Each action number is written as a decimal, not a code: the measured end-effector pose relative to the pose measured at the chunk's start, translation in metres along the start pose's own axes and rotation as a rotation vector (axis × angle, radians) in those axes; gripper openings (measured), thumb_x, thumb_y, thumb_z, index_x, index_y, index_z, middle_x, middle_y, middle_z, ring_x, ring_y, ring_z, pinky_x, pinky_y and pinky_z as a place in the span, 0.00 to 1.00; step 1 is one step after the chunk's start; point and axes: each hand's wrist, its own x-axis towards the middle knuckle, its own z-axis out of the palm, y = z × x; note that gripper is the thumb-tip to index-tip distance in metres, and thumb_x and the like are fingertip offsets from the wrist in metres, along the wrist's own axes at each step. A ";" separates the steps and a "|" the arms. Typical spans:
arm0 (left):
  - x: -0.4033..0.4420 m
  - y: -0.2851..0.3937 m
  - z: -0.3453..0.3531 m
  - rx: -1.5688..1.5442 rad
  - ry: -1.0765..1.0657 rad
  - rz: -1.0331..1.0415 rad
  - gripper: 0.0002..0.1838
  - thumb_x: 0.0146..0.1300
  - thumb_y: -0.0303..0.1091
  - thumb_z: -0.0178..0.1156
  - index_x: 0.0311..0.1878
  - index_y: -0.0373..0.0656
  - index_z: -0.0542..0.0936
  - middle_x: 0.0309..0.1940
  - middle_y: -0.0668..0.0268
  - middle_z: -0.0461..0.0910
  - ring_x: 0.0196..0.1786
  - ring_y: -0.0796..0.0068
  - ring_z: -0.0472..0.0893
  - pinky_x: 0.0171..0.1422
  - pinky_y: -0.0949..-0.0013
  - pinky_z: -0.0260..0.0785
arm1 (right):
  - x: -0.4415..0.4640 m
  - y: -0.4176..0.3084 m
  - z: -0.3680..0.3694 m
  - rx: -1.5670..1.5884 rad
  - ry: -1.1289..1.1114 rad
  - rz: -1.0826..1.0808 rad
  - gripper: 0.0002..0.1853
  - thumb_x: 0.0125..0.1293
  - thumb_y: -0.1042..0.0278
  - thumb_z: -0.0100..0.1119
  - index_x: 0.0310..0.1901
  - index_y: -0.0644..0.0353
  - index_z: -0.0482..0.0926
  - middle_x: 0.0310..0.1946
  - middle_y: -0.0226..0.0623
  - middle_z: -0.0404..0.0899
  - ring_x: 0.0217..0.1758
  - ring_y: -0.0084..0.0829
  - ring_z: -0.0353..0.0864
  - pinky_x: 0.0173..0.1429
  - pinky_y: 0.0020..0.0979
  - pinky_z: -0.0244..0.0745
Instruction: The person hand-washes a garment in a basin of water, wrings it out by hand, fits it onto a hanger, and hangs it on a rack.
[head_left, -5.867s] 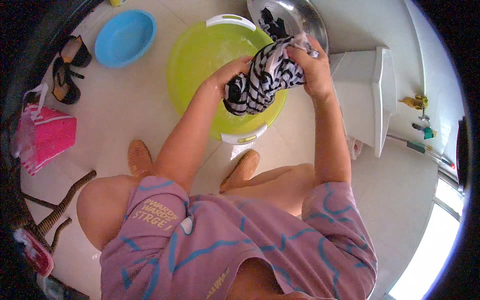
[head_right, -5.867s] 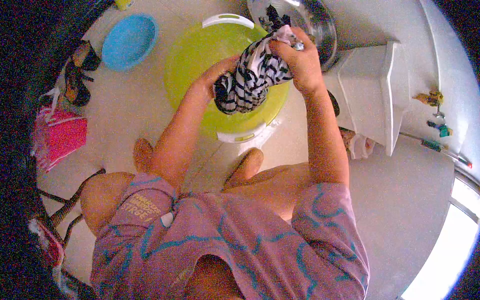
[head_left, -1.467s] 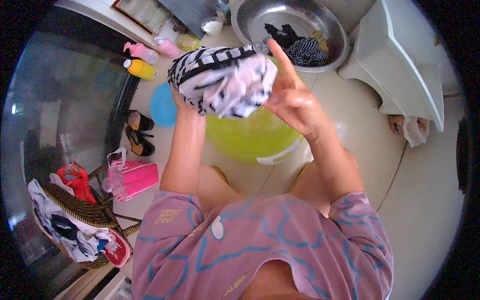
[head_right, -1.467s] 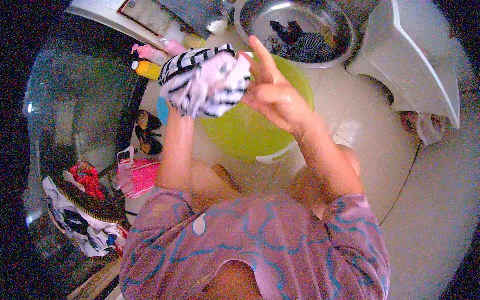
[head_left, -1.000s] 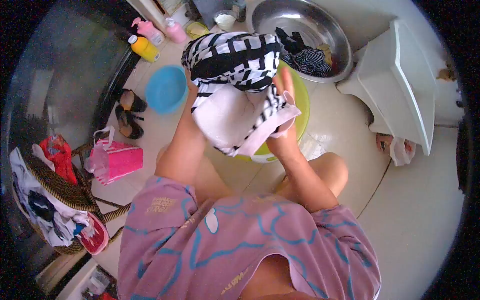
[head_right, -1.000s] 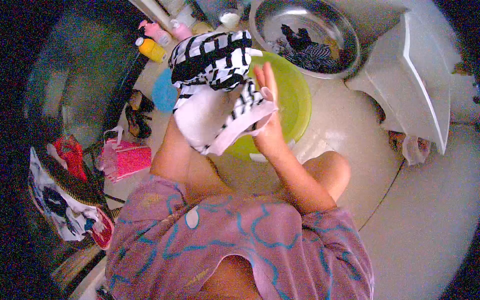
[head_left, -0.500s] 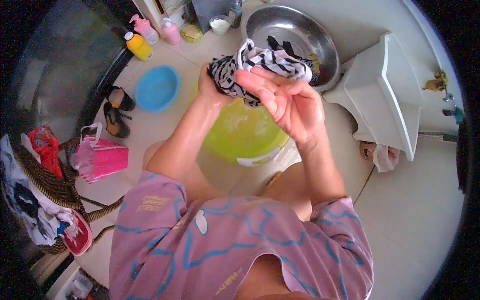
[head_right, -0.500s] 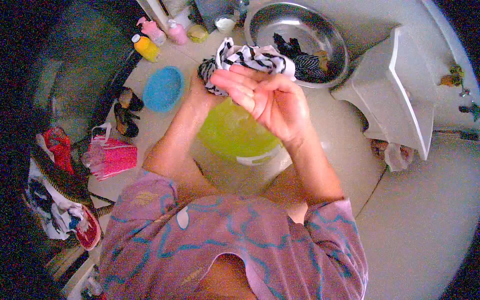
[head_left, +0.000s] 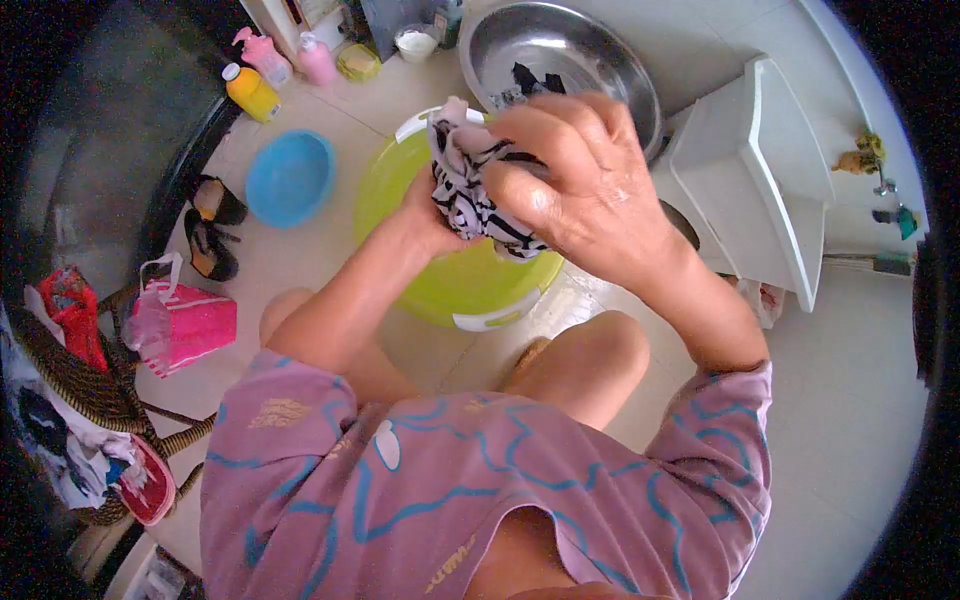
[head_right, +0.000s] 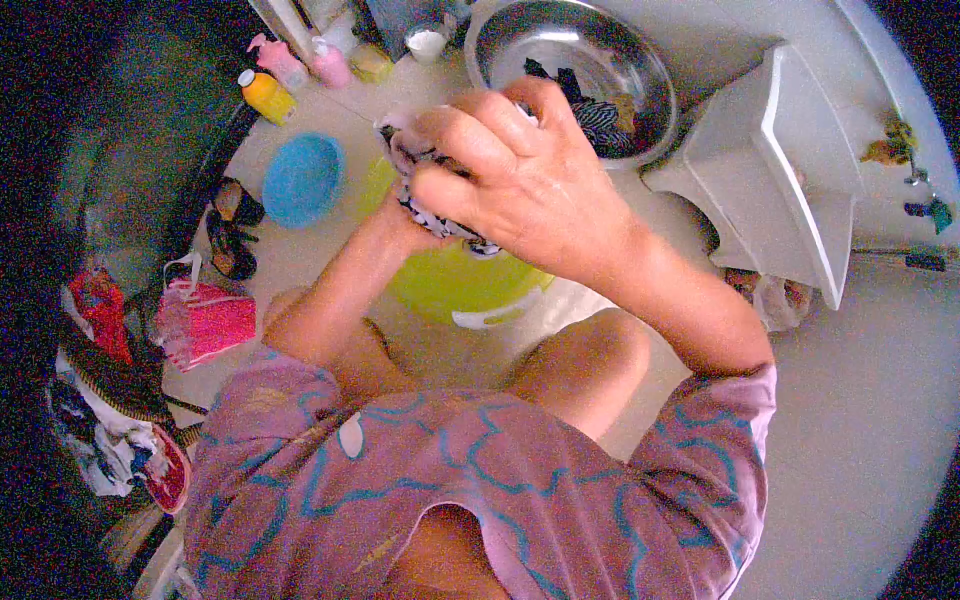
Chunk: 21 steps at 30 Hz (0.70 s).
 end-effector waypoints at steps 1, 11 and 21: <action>-0.003 0.015 0.005 -0.366 -0.005 -0.111 0.27 0.74 0.51 0.31 0.69 0.50 0.61 0.68 0.59 0.62 0.66 0.59 0.69 0.69 0.55 0.65 | 0.009 0.001 -0.007 -0.007 0.032 -0.046 0.13 0.48 0.63 0.63 0.39 0.49 0.78 0.50 0.29 0.75 0.57 0.37 0.73 0.61 0.47 0.66; -0.005 0.050 0.013 -1.127 0.079 -0.431 0.33 0.72 0.57 0.30 0.66 0.40 0.64 0.63 0.51 0.67 0.63 0.55 0.72 0.69 0.51 0.65 | -0.005 0.039 -0.003 1.122 -0.369 -0.135 0.44 0.50 0.33 0.64 0.60 0.62 0.73 0.66 0.56 0.61 0.71 0.58 0.58 0.70 0.56 0.53; -0.046 -0.005 0.008 -1.083 0.049 -0.479 0.28 0.73 0.53 0.33 0.58 0.42 0.73 0.52 0.58 0.79 0.51 0.60 0.80 0.55 0.54 0.77 | -0.045 0.001 -0.005 0.717 -0.499 -0.356 0.34 0.49 0.56 0.69 0.61 0.38 0.71 0.70 0.34 0.58 0.75 0.53 0.50 0.72 0.60 0.52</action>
